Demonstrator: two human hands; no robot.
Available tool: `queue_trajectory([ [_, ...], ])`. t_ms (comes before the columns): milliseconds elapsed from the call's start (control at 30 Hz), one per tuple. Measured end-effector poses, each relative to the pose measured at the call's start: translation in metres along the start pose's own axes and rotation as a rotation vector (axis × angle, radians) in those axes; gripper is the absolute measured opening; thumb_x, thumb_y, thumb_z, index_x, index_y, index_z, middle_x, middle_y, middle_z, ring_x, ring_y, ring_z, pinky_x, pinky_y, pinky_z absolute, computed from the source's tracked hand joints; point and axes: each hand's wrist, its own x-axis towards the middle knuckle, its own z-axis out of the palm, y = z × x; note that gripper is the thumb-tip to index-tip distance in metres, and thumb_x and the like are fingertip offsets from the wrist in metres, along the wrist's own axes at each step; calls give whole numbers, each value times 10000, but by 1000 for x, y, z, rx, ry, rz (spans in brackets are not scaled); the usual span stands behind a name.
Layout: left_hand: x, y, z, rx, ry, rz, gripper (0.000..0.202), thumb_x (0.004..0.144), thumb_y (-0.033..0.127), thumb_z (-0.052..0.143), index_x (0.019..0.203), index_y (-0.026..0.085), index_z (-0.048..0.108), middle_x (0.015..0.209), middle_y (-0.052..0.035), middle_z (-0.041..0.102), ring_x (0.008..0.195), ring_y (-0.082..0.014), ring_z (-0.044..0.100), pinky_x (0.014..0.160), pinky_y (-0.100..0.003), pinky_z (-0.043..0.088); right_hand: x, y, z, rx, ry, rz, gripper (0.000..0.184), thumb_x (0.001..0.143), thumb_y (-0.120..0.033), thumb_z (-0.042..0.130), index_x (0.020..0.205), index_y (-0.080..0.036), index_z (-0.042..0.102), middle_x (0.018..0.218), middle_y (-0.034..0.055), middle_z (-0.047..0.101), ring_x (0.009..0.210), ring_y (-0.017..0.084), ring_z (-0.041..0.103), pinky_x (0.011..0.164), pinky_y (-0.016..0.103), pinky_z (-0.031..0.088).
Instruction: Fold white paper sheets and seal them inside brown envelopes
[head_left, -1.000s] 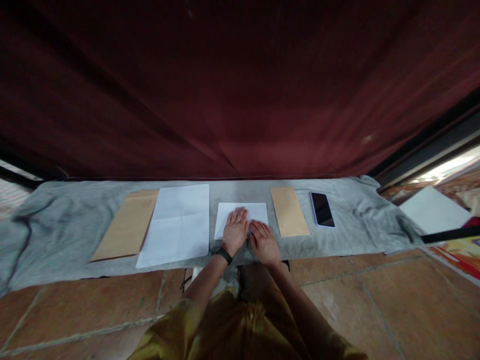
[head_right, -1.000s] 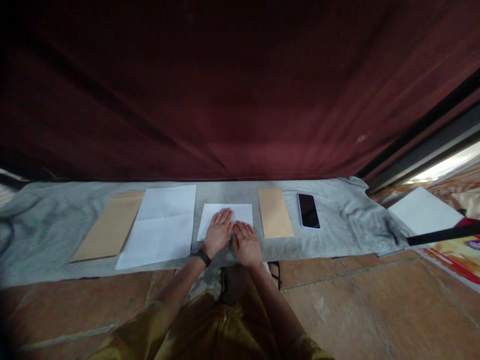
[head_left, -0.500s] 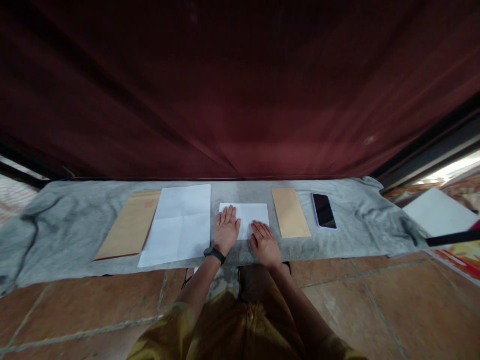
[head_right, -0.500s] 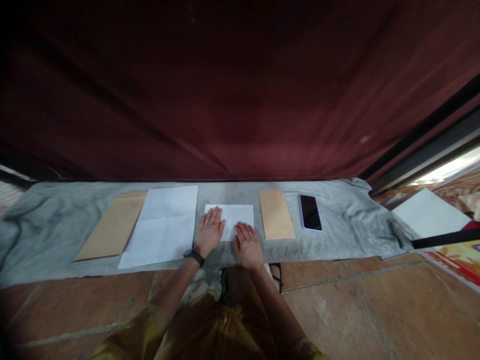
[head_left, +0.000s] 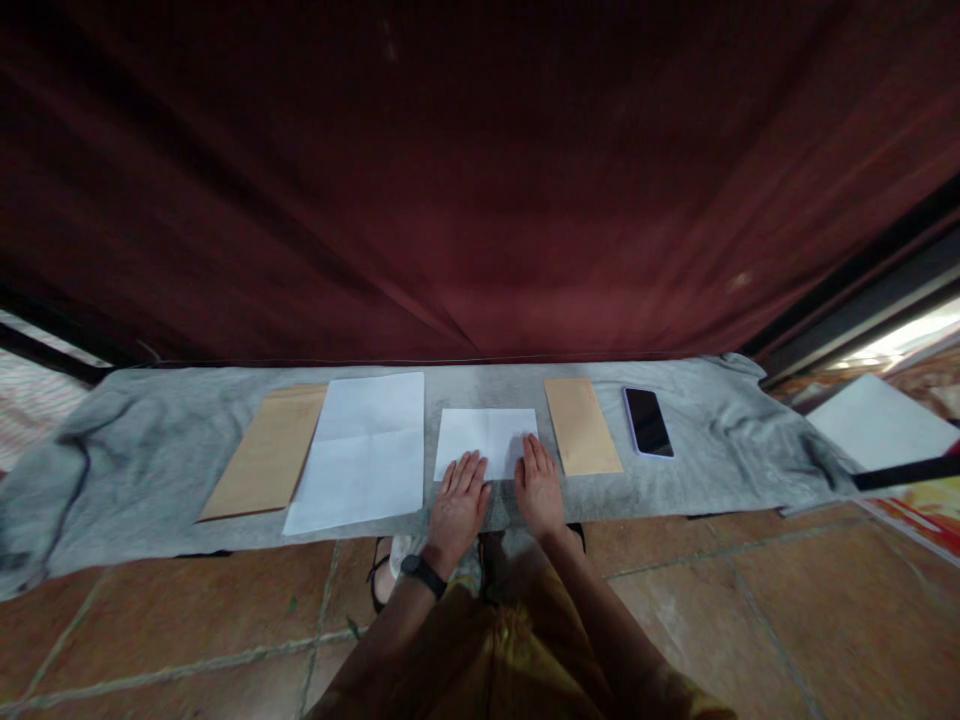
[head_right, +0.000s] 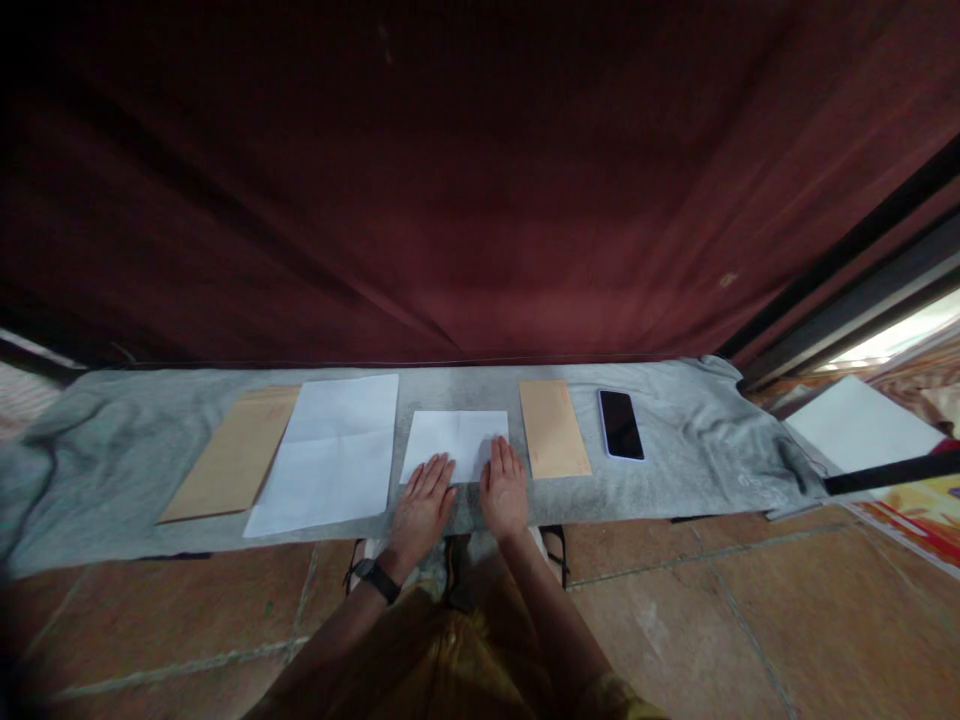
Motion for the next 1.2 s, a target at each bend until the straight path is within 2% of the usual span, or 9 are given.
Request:
queue_trajectory([
  [133, -8, 5, -2, 11, -19, -1, 474, 1025, 297, 383, 1469, 164, 480, 1527, -107, 506, 1462, -241, 409, 1222, -489, 341, 9, -2, 4, -3, 57, 104, 531, 967, -162, 370, 1488, -66, 417, 1445, 232, 540, 1306, 315, 529, 1055, 502, 441],
  [300, -5, 5, -4, 13, -13, -12, 470, 1018, 283, 381, 1459, 162, 489, 1517, -111, 518, 1453, -243, 423, 1221, -490, 341, 29, 4, 5, 87, 153, 218, 515, 903, -224, 471, 1396, -81, 496, 1128, 207, 678, 1042, 309, 638, 939, 457, 494],
  [500, -5, 5, -3, 12, 2, -30, 476, 1015, 307, 395, 1452, 144, 492, 1494, -136, 539, 1448, -255, 430, 1217, -498, 343, 42, 16, -6, 200, 52, 361, 233, 846, -270, 500, 964, -157, 666, 781, 91, 667, 795, 253, 632, 779, 378, 516],
  [633, -5, 4, -2, -15, 8, -32, 482, 1019, 312, 390, 1462, 143, 476, 1493, -147, 539, 1446, -259, 432, 1210, -501, 353, 42, 11, -13, 494, 14, 387, 188, 837, -335, 504, 806, -216, 647, 647, 5, 619, 653, 188, 581, 633, 290, 492],
  [800, -6, 1, -5, -178, 102, -86, 515, 1033, 362, 387, 1515, 181, 404, 1557, -131, 463, 1470, -245, 394, 1201, -481, 376, 49, -13, -37, 849, 36, 443, 265, 834, -431, 574, 866, -179, 652, 713, 7, 666, 627, 159, 584, 567, 250, 473],
  [933, -8, -1, -9, -387, 186, -255, 521, 1049, 367, 340, 1546, 214, 359, 1613, -99, 378, 1495, -213, 345, 1221, -444, 345, 62, -33, -80, 746, 210, 232, 273, 949, -411, 522, 983, -181, 666, 880, 44, 713, 801, 183, 647, 716, 277, 525],
  [1033, -10, -4, -9, -544, 236, -343, 507, 1042, 382, 368, 1530, 249, 398, 1610, -74, 385, 1496, -213, 341, 1240, -432, 304, 64, -44, -104, 510, 244, -94, 251, 1001, -302, 482, 1118, -204, 681, 1069, 76, 721, 1011, 210, 654, 910, 344, 522],
  [1133, -13, -9, -6, -655, 313, -398, 480, 1029, 369, 409, 1493, 259, 455, 1575, -74, 438, 1472, -222, 380, 1243, -438, 294, 53, -47, -104, 281, 140, -347, 313, 999, -184, 470, 1242, -230, 661, 1183, 79, 705, 1078, 219, 635, 988, 395, 497],
  [1200, -17, -14, -3, -711, 383, -439, 460, 1019, 345, 429, 1467, 257, 485, 1536, -83, 485, 1437, -228, 430, 1230, -450, 318, 38, -45, -92, 163, 53, -418, 350, 986, -142, 483, 1280, -234, 647, 1218, 79, 700, 1078, 223, 633, 996, 410, 495],
])
